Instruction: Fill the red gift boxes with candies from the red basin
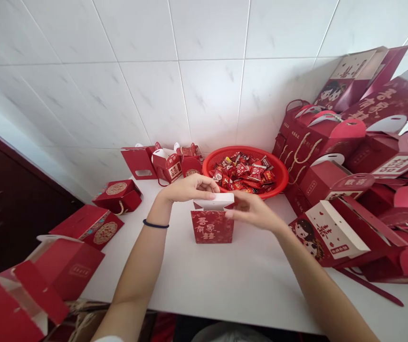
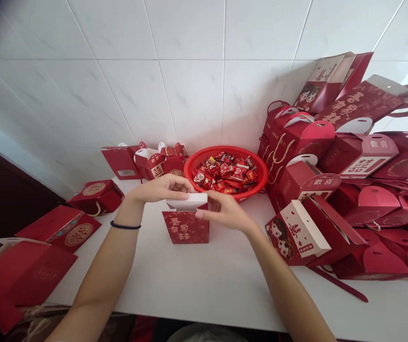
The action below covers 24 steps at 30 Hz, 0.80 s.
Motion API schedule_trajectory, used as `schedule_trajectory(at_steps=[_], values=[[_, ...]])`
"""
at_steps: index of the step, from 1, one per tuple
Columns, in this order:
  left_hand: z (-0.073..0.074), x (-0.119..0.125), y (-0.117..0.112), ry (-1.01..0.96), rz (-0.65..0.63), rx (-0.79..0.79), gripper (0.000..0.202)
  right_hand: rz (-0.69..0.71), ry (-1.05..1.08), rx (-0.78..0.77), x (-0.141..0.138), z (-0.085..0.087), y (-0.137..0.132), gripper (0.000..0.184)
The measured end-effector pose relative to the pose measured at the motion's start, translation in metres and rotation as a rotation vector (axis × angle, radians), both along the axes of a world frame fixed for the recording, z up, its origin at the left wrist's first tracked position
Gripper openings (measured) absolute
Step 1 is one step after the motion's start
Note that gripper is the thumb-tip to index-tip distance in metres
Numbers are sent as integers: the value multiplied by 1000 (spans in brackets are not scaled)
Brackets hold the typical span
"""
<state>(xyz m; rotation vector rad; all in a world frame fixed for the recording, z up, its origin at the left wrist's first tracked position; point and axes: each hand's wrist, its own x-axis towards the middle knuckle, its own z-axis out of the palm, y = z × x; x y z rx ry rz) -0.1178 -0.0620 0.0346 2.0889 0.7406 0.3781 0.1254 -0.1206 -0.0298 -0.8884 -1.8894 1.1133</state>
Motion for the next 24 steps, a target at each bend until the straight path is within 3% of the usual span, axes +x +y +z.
schedule_trajectory(at_steps=[3, 6, 8, 11, 14, 18, 21, 24], values=[[-4, 6, 0, -23, 0, -52, 30, -278, -24, 101, 16, 27, 24, 37], [-3, 11, -3, -33, -14, -67, 30, -557, -511, 86, 26, 41, 58, 18], [-3, 13, -6, -33, -38, -59, 29, -599, -729, -23, 26, 40, 78, 15], [-3, 13, -6, -23, -67, -57, 33, -605, -842, -126, 24, 31, 97, 24], [-7, 10, -1, -65, -82, -91, 42, -618, -857, -148, 25, 22, 104, 27], [-17, 7, 9, -223, -46, -257, 58, -684, -756, -124, 33, 14, 107, 8], [-26, 6, 16, -345, 32, -321, 59, -740, -604, -88, 36, 10, 109, 18], [-32, 7, 23, -401, 155, -270, 54, -819, -437, -41, 39, 8, 111, 21]])
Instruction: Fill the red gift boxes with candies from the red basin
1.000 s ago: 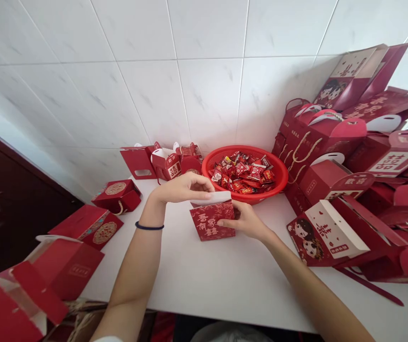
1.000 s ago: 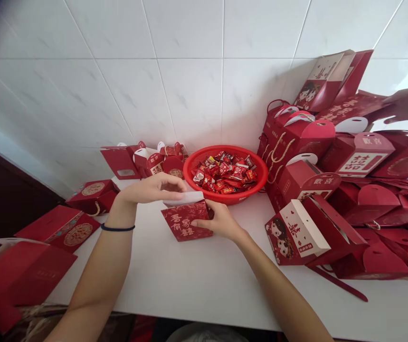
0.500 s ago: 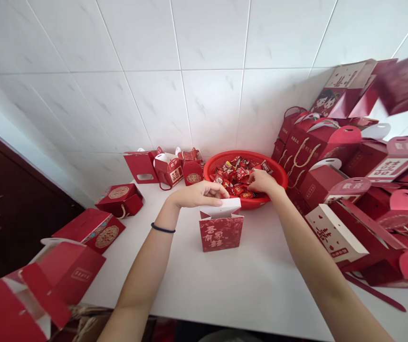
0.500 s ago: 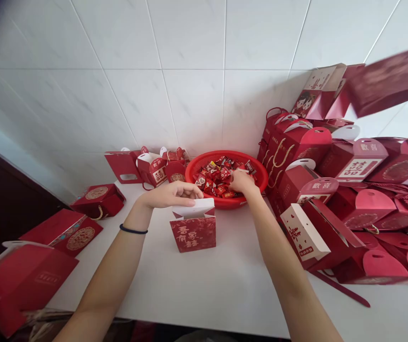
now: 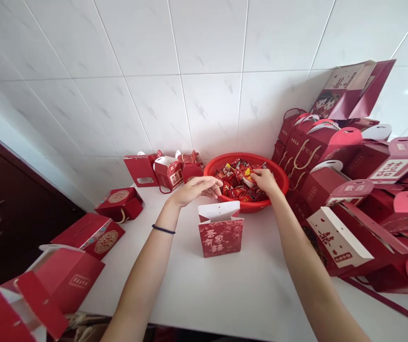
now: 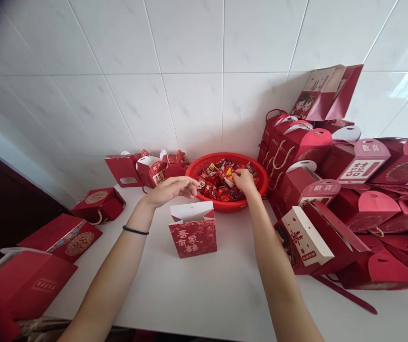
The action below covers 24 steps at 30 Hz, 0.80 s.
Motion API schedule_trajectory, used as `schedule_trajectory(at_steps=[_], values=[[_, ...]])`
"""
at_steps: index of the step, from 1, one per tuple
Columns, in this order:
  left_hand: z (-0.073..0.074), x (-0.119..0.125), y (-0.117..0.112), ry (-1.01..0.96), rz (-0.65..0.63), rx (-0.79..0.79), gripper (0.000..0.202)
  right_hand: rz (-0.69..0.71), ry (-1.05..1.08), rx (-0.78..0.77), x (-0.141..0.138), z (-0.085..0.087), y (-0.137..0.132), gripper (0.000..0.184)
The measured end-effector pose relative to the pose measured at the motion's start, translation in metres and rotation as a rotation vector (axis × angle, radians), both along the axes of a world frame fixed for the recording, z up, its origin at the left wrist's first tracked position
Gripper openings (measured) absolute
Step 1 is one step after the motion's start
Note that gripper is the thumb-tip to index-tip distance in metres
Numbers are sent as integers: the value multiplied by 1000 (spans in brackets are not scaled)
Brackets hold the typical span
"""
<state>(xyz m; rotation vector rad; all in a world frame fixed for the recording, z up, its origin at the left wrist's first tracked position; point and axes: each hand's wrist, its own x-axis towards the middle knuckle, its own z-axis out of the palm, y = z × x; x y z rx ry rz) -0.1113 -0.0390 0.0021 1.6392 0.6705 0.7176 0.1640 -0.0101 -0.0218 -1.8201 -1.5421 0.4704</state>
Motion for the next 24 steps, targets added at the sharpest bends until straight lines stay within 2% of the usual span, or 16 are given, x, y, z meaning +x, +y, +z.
schedule_trajectory(at_steps=[5, 7, 10, 13, 17, 24], values=[[-3, 10, 16, 99, 157, 135, 41, -130, 216, 159, 4, -1, 1, 26], [-1, 18, 24, 165, 161, 175, 37, -162, 320, 224, 5, -1, 0, 26], [4, 33, 40, 319, 99, 280, 35, -194, 512, 304, 5, -2, 1, 19], [8, 51, 57, 506, 48, 421, 34, -209, 740, 296, 9, -3, 3, 15], [5, 75, 81, 635, 41, 501, 31, -167, 986, 245, 15, -2, 3, 18], [-8, 111, 107, 857, -4, 596, 51, -65, 1167, 198, 13, 5, -7, 26]])
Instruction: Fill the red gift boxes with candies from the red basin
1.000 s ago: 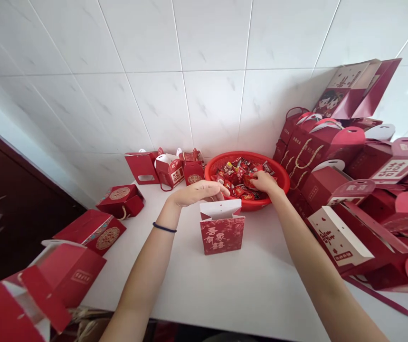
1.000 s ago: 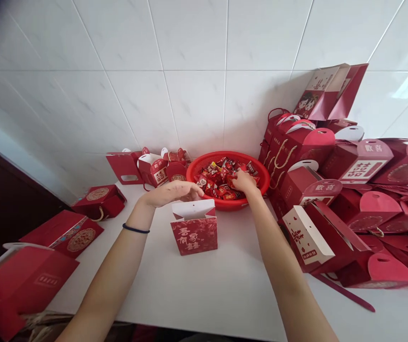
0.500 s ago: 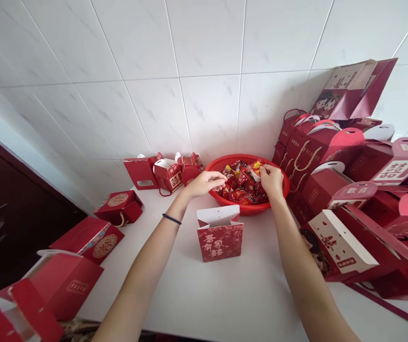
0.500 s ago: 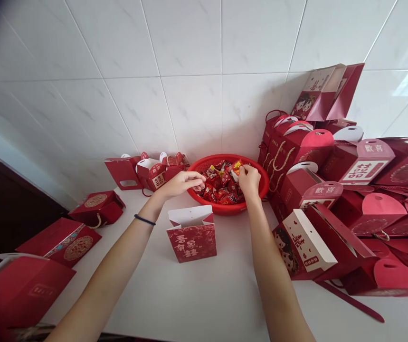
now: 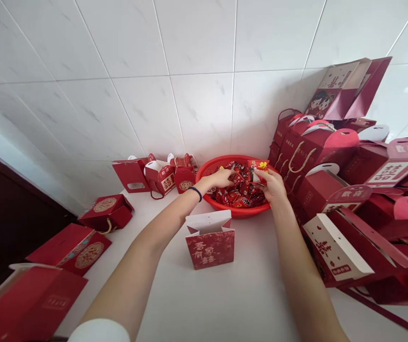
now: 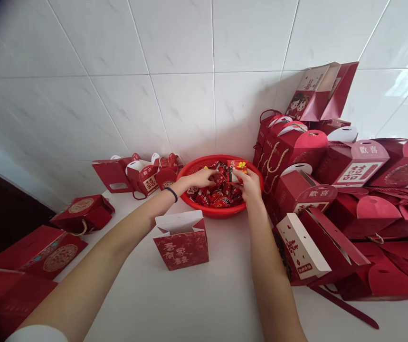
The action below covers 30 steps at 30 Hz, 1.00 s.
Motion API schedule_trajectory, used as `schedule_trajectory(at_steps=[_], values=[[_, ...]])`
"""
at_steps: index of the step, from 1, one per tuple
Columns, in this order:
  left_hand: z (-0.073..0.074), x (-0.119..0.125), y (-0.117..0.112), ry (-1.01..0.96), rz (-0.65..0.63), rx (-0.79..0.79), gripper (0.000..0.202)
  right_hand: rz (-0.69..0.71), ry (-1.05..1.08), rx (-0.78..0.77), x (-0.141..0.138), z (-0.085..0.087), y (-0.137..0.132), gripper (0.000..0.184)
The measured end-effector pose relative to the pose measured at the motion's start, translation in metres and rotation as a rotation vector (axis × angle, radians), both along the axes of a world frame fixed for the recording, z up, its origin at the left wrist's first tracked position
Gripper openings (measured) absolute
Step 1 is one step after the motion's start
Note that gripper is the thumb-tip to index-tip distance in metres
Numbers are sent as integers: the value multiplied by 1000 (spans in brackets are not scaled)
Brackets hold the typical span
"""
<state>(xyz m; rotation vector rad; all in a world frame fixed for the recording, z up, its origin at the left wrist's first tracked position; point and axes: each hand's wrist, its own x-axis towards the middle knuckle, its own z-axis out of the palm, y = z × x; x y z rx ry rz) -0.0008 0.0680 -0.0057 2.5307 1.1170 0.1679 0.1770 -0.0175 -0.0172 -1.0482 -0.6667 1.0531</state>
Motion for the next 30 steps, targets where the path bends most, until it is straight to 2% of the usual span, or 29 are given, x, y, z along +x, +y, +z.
schedule_trajectory(at_steps=[4, 8, 10, 13, 16, 20, 22, 26, 28, 30], values=[[2, 8, 0, 77, -19, 25, 62, -11, 38, -10, -1, 2, 0, 24], [3, 10, -4, 173, -100, -23, 24, -21, 54, -24, -1, 2, 0, 21], [3, 12, -5, 217, -142, -50, 17, -11, 54, -30, -1, 2, 1, 21], [2, 16, -7, 255, -167, -55, 30, 0, 53, -29, -2, 2, 1, 21], [1, 22, -9, 264, -139, -11, 45, 5, 52, -19, -2, 1, 2, 20], [-1, 29, -14, 212, -102, 49, 59, 0, 53, 7, -1, -2, 4, 21], [-3, 31, -14, 188, -108, 38, 50, -5, 54, 26, 0, -3, 5, 23], [-4, 27, -11, 112, -108, -6, 16, -12, 59, 62, 1, -4, 6, 30], [-3, 22, -9, 25, -82, -6, 12, -4, 61, 70, 0, -5, 6, 30], [-1, 17, -9, -97, -37, 10, 20, 24, 61, 69, -1, -5, 5, 28]])
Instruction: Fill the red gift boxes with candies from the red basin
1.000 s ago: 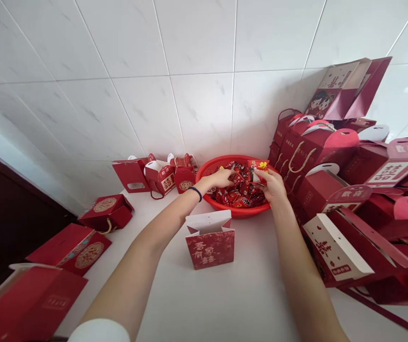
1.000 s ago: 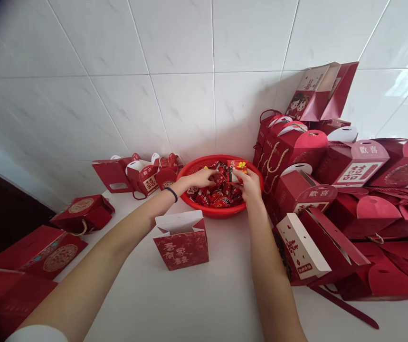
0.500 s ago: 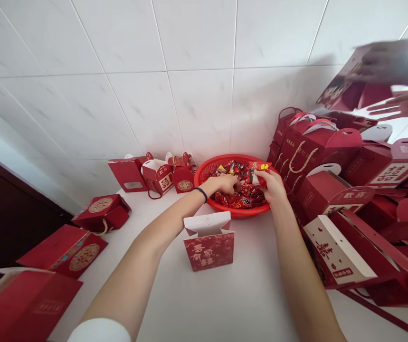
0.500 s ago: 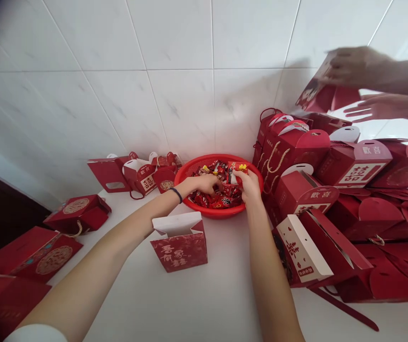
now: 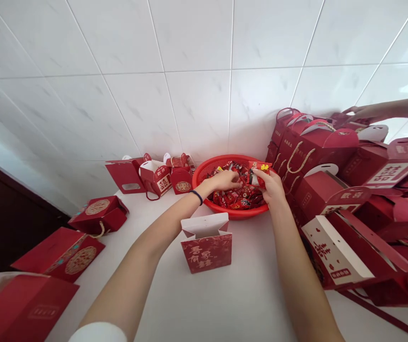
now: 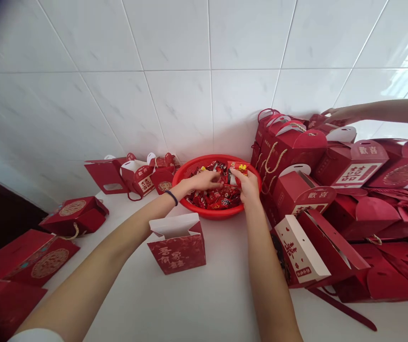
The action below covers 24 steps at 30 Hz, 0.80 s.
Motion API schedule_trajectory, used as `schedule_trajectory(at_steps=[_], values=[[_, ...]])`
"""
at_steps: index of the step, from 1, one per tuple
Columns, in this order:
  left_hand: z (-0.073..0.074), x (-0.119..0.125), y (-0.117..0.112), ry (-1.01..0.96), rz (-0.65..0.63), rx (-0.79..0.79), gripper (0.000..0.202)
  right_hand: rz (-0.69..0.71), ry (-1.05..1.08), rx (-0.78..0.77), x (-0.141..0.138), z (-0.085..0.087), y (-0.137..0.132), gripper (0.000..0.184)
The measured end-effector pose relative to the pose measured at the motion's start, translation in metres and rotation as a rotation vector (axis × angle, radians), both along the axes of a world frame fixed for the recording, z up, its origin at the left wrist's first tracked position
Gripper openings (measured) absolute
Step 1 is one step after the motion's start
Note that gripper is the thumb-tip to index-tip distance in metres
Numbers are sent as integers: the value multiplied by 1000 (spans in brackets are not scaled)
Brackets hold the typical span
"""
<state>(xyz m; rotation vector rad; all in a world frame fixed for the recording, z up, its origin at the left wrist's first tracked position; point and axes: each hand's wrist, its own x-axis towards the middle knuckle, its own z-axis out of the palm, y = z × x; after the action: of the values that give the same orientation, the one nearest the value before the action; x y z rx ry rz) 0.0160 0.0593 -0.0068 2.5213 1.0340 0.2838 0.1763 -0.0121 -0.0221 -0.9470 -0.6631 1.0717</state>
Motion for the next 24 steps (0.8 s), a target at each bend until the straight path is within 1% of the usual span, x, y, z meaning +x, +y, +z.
schedule_trajectory(at_steps=[3, 5, 7, 10, 13, 15, 17, 21, 23, 24], values=[[5, -3, -2, -202, 65, 25, 39, 59, 0, 3, -2, 1, -1, 26], [7, -1, -6, -310, 77, 26, 46, 76, 6, 3, -3, 2, -2, 26], [10, 2, -11, -384, 59, 8, 49, 74, 14, -3, -2, 3, -3, 25], [13, 5, -17, -432, 7, -36, 46, 66, 18, -13, -1, 4, -3, 24], [15, 1, -18, -376, -25, -86, 40, 48, 17, -14, 0, 2, -2, 25], [15, -5, -18, -282, -40, -134, 38, 22, 19, -11, 1, 1, -1, 26], [14, -10, -19, -153, -84, -201, 33, -7, 24, -13, 2, -1, 1, 28], [7, -11, -28, 82, -202, -327, 15, -21, 22, -23, 3, -2, 1, 31], [2, -8, -30, 127, -221, -340, 5, -15, 16, -25, 3, -3, 1, 31], [0, -7, -30, 132, -216, -330, 3, -12, 13, -26, 3, -3, 1, 31]])
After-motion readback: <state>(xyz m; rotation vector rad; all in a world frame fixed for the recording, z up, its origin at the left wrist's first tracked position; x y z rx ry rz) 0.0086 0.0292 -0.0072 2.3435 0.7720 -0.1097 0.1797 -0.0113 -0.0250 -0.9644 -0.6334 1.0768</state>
